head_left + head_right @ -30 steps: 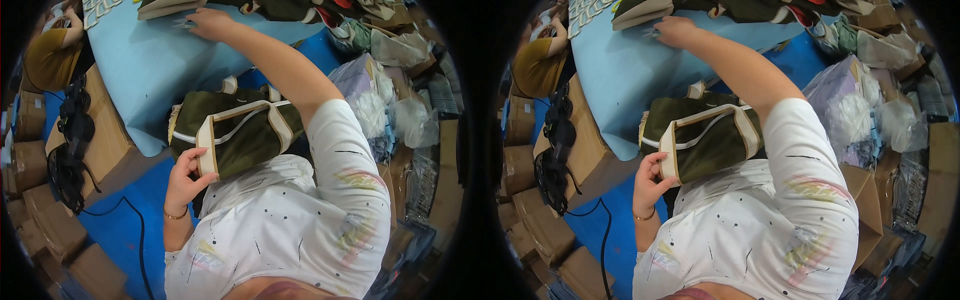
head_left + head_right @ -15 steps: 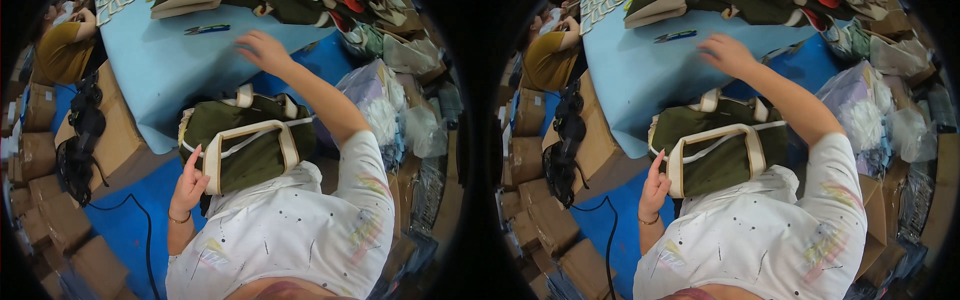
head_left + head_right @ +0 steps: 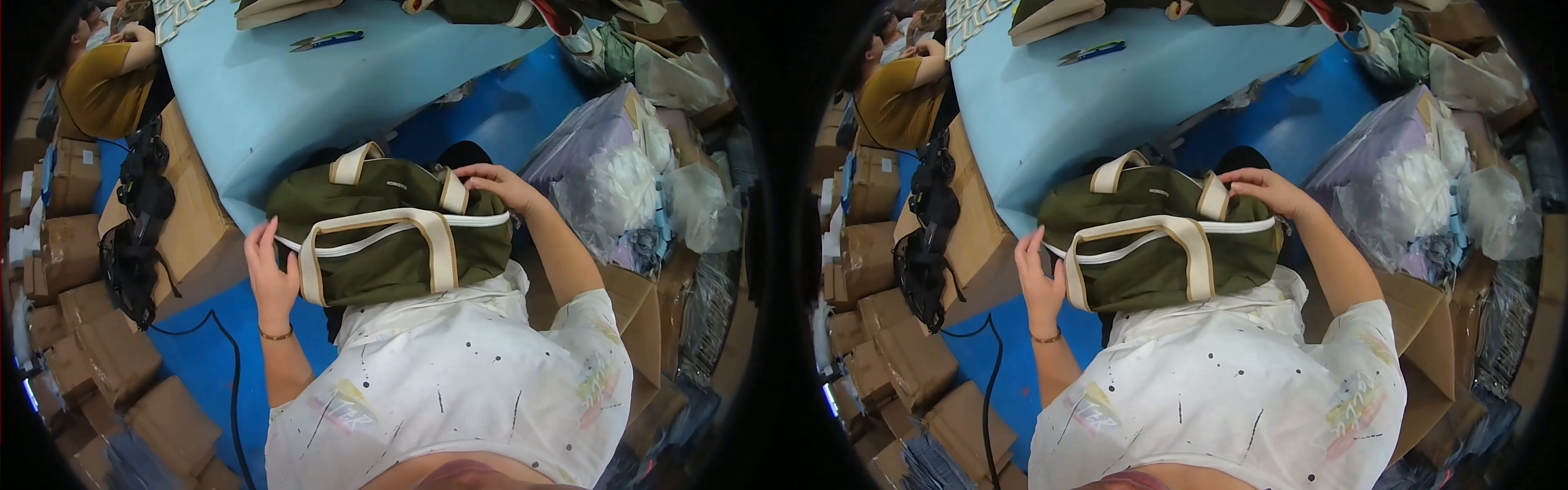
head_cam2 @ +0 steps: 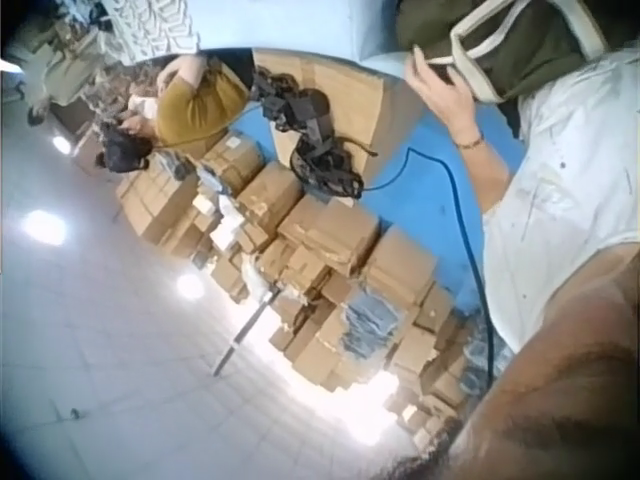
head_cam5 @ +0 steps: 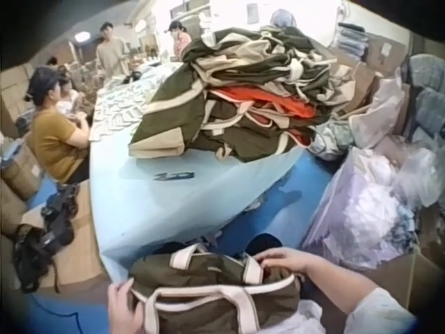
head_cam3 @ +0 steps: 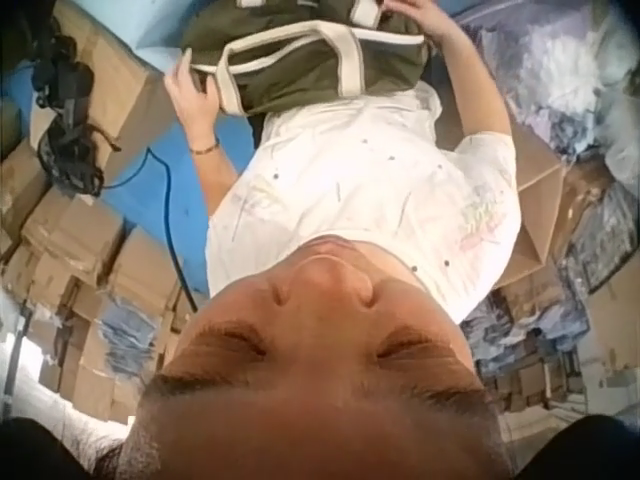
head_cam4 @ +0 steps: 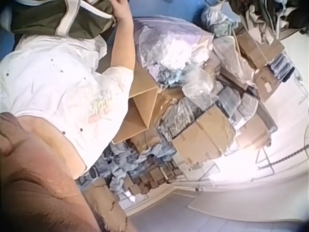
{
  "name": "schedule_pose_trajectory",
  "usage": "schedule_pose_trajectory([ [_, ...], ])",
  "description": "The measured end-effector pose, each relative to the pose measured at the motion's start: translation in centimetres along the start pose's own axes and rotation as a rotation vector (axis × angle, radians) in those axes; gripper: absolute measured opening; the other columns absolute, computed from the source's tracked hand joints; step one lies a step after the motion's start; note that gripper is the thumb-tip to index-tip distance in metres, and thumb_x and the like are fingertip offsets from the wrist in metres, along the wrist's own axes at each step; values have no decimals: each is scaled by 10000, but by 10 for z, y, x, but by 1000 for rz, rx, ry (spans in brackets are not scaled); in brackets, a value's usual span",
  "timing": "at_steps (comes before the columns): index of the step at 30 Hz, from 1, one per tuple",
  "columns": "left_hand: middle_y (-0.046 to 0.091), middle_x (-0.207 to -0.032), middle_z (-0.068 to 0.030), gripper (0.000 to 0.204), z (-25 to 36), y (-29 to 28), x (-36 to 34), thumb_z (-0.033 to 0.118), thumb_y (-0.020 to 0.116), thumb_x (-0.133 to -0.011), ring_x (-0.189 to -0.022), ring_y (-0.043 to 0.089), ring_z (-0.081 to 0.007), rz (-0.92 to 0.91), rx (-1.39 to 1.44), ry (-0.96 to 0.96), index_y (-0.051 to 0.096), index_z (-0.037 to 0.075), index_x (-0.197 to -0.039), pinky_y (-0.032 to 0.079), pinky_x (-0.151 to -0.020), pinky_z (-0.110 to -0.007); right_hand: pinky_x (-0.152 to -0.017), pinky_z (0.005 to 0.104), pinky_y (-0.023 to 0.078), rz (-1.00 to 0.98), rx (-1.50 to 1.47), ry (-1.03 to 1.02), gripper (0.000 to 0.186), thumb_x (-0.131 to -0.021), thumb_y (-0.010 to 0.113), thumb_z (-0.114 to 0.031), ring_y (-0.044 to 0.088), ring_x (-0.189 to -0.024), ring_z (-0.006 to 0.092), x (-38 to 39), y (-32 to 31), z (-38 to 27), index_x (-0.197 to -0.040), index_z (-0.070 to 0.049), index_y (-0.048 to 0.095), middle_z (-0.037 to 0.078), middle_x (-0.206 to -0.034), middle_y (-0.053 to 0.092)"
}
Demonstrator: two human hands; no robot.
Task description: Trimming loose threads and inspecting canvas bags in a textile workshop.
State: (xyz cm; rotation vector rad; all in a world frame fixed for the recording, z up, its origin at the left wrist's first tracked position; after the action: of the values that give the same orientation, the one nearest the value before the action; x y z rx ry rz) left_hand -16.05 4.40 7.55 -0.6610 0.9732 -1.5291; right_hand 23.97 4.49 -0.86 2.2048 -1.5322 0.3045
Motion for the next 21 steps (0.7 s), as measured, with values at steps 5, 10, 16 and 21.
schedule_pose_trajectory([
  [5,378,-1374,-163,807,1,2,-39,-10,636,-672,-1277,369,-307,-187,281,142,313,83,-1406,329,-1040,-346,-813,247,446,-69,207,-71,528,-868,606,-151,554,-852,92,6,22,-17,-1356,-63,425,30,-941,616],
  [10,596,-872,-95,582,-11,27,-58,-82,585,-607,-873,582,-268,-233,671,5,570,29,-1178,444,-851,-296,-737,225,465,-106,253,-103,447,-810,658,-48,576,-782,78,8,32,-30,-1242,-52,544,24,-862,638],
  [16,550,-796,-83,209,34,-33,-56,-118,615,-694,-779,540,-217,367,414,461,645,-45,-887,426,-704,-283,-674,209,481,329,337,-578,291,-822,638,-11,606,-738,83,26,-24,-106,-1112,-18,612,39,-828,656],
  [21,576,-757,-102,187,55,-61,-21,-53,643,-688,-684,559,-238,476,329,651,663,-34,-874,435,-623,-300,-620,179,430,476,476,-842,196,-896,556,-87,536,-649,57,81,-24,-151,-1059,6,612,8,-709,588],
])
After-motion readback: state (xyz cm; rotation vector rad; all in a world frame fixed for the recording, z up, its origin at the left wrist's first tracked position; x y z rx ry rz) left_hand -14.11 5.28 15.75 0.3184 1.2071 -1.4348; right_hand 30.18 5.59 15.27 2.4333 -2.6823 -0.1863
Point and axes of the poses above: each hand's wrist, its own x-axis away from the middle knuckle, its own y-axis out of the palm, z = x × y, the point moved 3 cm from there along -x, towards the middle knuckle
